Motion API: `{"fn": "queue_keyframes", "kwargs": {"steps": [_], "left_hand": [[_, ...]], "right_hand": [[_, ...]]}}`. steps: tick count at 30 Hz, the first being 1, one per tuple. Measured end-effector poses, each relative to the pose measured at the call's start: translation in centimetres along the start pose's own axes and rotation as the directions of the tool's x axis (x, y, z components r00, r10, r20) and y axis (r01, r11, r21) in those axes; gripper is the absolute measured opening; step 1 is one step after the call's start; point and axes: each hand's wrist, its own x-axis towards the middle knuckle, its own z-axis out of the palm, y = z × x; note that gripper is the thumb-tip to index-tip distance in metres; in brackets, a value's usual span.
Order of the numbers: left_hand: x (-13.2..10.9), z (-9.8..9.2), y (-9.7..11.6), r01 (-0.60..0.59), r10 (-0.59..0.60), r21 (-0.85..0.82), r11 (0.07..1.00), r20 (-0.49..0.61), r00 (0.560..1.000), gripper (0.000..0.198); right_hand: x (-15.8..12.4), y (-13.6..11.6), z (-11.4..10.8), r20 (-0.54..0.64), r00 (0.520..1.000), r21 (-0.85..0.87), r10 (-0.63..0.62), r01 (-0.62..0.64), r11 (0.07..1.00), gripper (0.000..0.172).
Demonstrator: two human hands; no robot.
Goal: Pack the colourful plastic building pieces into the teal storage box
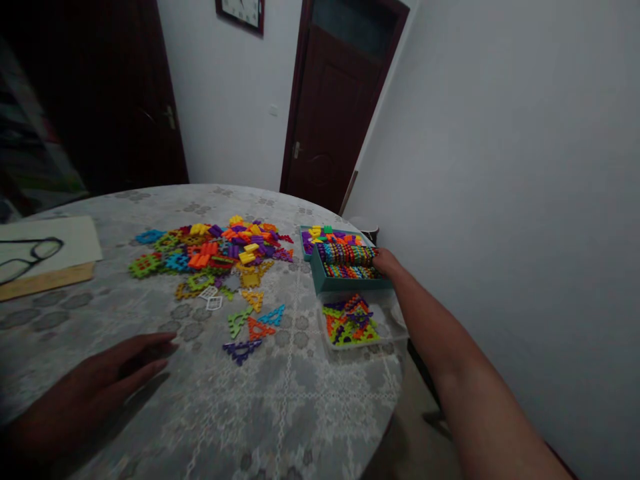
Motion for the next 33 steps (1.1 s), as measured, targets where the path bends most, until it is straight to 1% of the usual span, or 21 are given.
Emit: {"fn": "queue_keyframes", "kwargs": {"steps": [3, 5, 8, 10, 11, 13, 15, 17, 18, 19, 20, 21, 22, 23, 24, 27, 29, 31, 33], "left_hand": [[0.0, -0.1, 0.3, 0.01, -0.01, -0.001, 1.0, 0.0, 1.0, 0.052], [-0.1, -0.1, 0.5, 0.003, -0.003, -0.011, 1.0, 0.012, 1.0, 0.056], [-0.5, -0.1, 1.1, -0.024, 0.026, -0.045, 0.999, 0.039, 0.999, 0.061], [-0.7, -0.1, 1.6, -0.036, 0.039, -0.07, 0.997, 0.04, 0.998, 0.059], [-0.8, -0.1, 1.8, -0.033, 0.036, -0.081, 0.996, 0.043, 0.998, 0.057], [-1.0, -0.1, 2.1, -0.039, 0.042, -0.1, 0.994, 0.038, 0.998, 0.054], [-1.1, -0.1, 2.2, -0.048, 0.052, -0.107, 0.993, 0.034, 0.998, 0.052], [-1.2, 0.0, 2.3, -0.057, 0.062, -0.113, 0.992, 0.035, 0.997, 0.051], [-1.3, 0.0, 2.3, -0.061, 0.065, -0.115, 0.992, 0.033, 0.997, 0.05], [-1.3, 0.0, 2.3, -0.064, 0.068, -0.115, 0.991, 0.033, 0.997, 0.049], [-1.4, 0.0, 2.4, -0.07, 0.074, -0.112, 0.991, 0.03, 0.997, 0.048], [-1.4, 0.0, 2.5, -0.078, 0.081, -0.105, 0.991, 0.029, 0.996, 0.047], [-1.4, 0.0, 2.5, -0.084, 0.087, -0.099, 0.992, 0.023, 0.996, 0.047], [-1.4, 0.0, 2.6, -0.091, 0.093, -0.095, 0.991, 0.017, 0.995, 0.046], [-1.5, 0.1, 2.7, -0.099, 0.1, -0.095, 0.991, 0.01, 0.995, 0.045], [-1.5, 0.1, 2.7, -0.111, 0.111, -0.105, 0.988, -0.002, 0.994, 0.044], [-1.5, 0.2, 2.6, -0.118, 0.118, -0.104, 0.988, -0.007, 0.993, 0.043], [-1.5, 0.3, 2.6, -0.129, 0.128, -0.1, 0.987, -0.02, 0.992, 0.042], [-1.6, 0.4, 2.4, -0.145, 0.141, -0.091, 0.985, -0.042, 0.989, 0.04]], "right_hand": [[-0.4, -0.5, -0.1, 0.016, 1.0, -0.024, -0.001, 0.002, 1.0, 0.033], [-0.8, -0.9, -0.5, -0.019, 1.0, -0.06, 0.009, -0.01, 0.998, 0.033], [-1.6, -1.9, -1.3, -0.129, 0.992, -0.119, 0.011, -0.027, 0.992, 0.046], [-2.4, -3.0, -1.7, -0.22, 0.975, -0.139, -0.026, -0.005, 0.99, 0.057], [-3.0, -3.7, -1.8, -0.262, 0.962, -0.141, -0.074, 0.038, 0.989, 0.057], [-4.9, -5.6, -1.6, -0.324, 0.919, -0.131, -0.226, 0.194, 0.972, 0.051], [-7.6, -8.1, -0.9, -0.309, 0.869, -0.113, -0.386, 0.369, 0.922, 0.046], [-10.8, -11.0, 0.6, -0.201, 0.815, -0.091, -0.543, 0.537, 0.839, 0.043], [-12.4, -12.6, 1.6, -0.12, 0.781, -0.062, -0.613, 0.61, 0.79, 0.042], [-13.9, -14.1, 2.9, -0.04, 0.73, -0.015, -0.682, 0.682, 0.731, 0.043], [-15.1, -15.6, 4.4, 0.036, 0.67, 0.042, -0.741, 0.74, 0.671, 0.045], [-16.2, -17.1, 6.1, 0.106, 0.615, 0.101, -0.782, 0.775, 0.623, 0.048], [-16.9, -18.5, 7.8, 0.158, 0.573, 0.147, -0.804, 0.792, 0.593, 0.051], [-17.4, -19.9, 9.6, 0.189, 0.546, 0.167, -0.817, 0.801, 0.574, 0.054], [-17.7, -21.4, 11.3, 0.203, 0.531, 0.165, -0.823, 0.81, 0.563, 0.056], [-17.5, -25.6, 15.6, 0.227, 0.531, 0.103, -0.817, 0.821, 0.562, 0.063], [-17.0, -28.3, 17.6, 0.224, 0.545, 0.055, -0.808, 0.821, 0.569, 0.064], [-16.5, -30.4, 19.0, 0.229, 0.571, 0.007, -0.788, 0.809, 0.588, 0.061], [-16.1, -31.9, 20.0, 0.245, 0.617, -0.046, -0.748, 0.778, 0.626, 0.057]]}}
